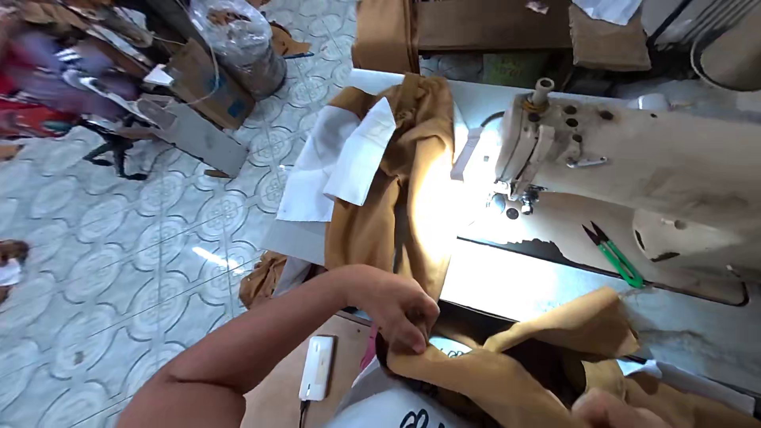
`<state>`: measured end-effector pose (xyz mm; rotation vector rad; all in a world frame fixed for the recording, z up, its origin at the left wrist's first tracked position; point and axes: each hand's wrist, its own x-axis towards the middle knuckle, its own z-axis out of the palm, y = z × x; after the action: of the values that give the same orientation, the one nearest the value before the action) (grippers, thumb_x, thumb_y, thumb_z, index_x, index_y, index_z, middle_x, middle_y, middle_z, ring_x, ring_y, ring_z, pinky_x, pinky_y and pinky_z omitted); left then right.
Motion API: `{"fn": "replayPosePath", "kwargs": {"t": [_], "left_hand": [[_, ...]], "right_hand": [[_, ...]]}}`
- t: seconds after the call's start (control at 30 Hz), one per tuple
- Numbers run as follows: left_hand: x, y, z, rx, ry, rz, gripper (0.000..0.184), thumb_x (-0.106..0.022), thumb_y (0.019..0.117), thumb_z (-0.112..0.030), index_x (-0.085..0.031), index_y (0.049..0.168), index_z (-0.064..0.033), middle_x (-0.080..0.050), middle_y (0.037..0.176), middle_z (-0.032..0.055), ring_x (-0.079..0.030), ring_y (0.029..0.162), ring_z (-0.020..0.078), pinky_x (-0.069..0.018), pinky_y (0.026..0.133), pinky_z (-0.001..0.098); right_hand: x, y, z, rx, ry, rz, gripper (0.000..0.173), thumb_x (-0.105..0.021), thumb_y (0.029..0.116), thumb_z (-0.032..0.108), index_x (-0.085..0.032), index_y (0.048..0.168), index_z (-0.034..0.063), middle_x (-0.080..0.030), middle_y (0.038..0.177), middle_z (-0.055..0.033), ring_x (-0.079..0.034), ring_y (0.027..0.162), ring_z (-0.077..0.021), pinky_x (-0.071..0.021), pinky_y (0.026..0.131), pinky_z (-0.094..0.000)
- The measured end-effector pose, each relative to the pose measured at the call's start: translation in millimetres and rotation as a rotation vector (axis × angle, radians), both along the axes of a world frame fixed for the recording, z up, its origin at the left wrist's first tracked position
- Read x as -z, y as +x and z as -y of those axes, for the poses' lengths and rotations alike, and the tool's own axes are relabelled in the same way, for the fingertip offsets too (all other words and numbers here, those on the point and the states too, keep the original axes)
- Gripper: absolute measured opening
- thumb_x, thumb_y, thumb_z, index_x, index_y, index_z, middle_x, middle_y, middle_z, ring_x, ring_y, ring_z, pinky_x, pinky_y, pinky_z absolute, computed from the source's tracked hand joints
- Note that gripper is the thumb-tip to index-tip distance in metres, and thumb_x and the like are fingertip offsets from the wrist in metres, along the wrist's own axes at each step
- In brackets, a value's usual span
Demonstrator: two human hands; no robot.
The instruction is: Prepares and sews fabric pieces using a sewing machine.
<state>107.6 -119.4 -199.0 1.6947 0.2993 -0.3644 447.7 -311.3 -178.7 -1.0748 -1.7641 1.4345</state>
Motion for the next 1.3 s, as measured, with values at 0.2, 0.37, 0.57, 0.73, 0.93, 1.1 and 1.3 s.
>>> {"fn": "replayPosePath", "kwargs": {"t": [0.2, 0.37, 0.57, 0.73, 0.93, 1.1, 1.3], "left_hand": [[-62, -73, -29, -0.432, 0.412, 0.364, 0.031, -0.062, 0.0976, -0.050, -0.068, 0.091, -0.0209, -0.065, 0.087, -0.0169, -0.059, 0.081, -0.0117, -0.0497, 0.069, 0.0087], [-103, -83, -49, -0.758, 1.122, 0.016, 0.019, -0.072, 0.0883, -0.025, -0.065, 0.093, -0.0089, -0.064, 0.075, -0.0001, -0.060, 0.062, 0.0086, -0.0524, 0.057, 0.0328], [-67, -14, -16, -0.744, 1.353, -0.248, 0.049, -0.072, 0.0966, -0.026, -0.059, 0.137, -0.0028, -0.057, 0.142, 0.0245, -0.050, 0.133, 0.0479, -0.0370, 0.110, 0.0666], [-10, 67, 26, -0.525, 1.019, -0.021, 0.025, -0.059, 0.1038, -0.020, -0.075, 0.119, -0.0079, -0.068, 0.131, 0.0121, -0.064, 0.121, 0.0330, -0.0484, 0.103, 0.0520], [68, 93, 28, -0.431, 1.111, 0.207, 0.021, -0.064, 0.0999, -0.030, -0.075, 0.112, -0.0164, -0.069, 0.128, 0.0048, -0.055, 0.134, 0.0269, -0.0450, 0.111, 0.0512], [82, 87, 38, -0.464, 1.168, 0.254, 0.025, -0.060, 0.1016, -0.036, -0.073, 0.118, -0.0213, -0.065, 0.139, 0.0019, -0.044, 0.146, 0.0309, -0.0271, 0.117, 0.0688], [77, 74, 6, -0.648, 1.339, 0.165, 0.024, -0.066, 0.0992, -0.026, -0.074, 0.117, -0.0125, -0.059, 0.146, 0.0134, -0.042, 0.146, 0.0411, -0.0263, 0.115, 0.0725]], "right_hand": [[-7, -17, -22, 0.331, 0.122, 0.082, 0.030, -0.075, 0.0938, 0.024, -0.063, 0.119, 0.0113, -0.070, 0.100, 0.0115, -0.065, 0.089, 0.0073, -0.0574, 0.080, -0.0168], [19, -28, -79, 0.799, 0.531, 0.377, 0.028, -0.073, 0.0943, 0.024, -0.067, 0.110, 0.0010, -0.070, 0.095, -0.0075, -0.066, 0.080, -0.0085, -0.0576, 0.071, -0.0256], [56, -25, -44, 0.634, 0.224, 0.917, 0.032, -0.070, 0.0961, 0.023, -0.071, 0.117, -0.0016, -0.069, 0.115, -0.0271, -0.065, 0.110, -0.0492, -0.0524, 0.092, -0.0654], [49, -55, 15, 0.110, -0.327, 0.878, 0.033, -0.058, 0.1043, 0.031, -0.073, 0.117, 0.0043, -0.072, 0.113, -0.0201, -0.071, 0.103, -0.0395, -0.0567, 0.086, -0.0588], [10, -3, -31, 0.539, 0.107, 0.892, 0.031, -0.058, 0.1031, 0.030, -0.072, 0.112, 0.0039, -0.073, 0.094, -0.0155, -0.073, 0.081, -0.0321, -0.0596, 0.068, -0.0549], [47, 40, -109, 0.791, 0.072, 1.080, 0.046, -0.062, 0.1037, 0.026, -0.056, 0.138, -0.0043, -0.057, 0.133, -0.0334, -0.056, 0.123, -0.0553, -0.0480, 0.094, -0.0707], [74, 47, -119, 0.745, 0.155, 1.174, 0.035, -0.054, 0.1063, 0.017, -0.059, 0.129, -0.0091, -0.058, 0.125, -0.0381, -0.056, 0.117, -0.0593, -0.0491, 0.089, -0.0712]]}}
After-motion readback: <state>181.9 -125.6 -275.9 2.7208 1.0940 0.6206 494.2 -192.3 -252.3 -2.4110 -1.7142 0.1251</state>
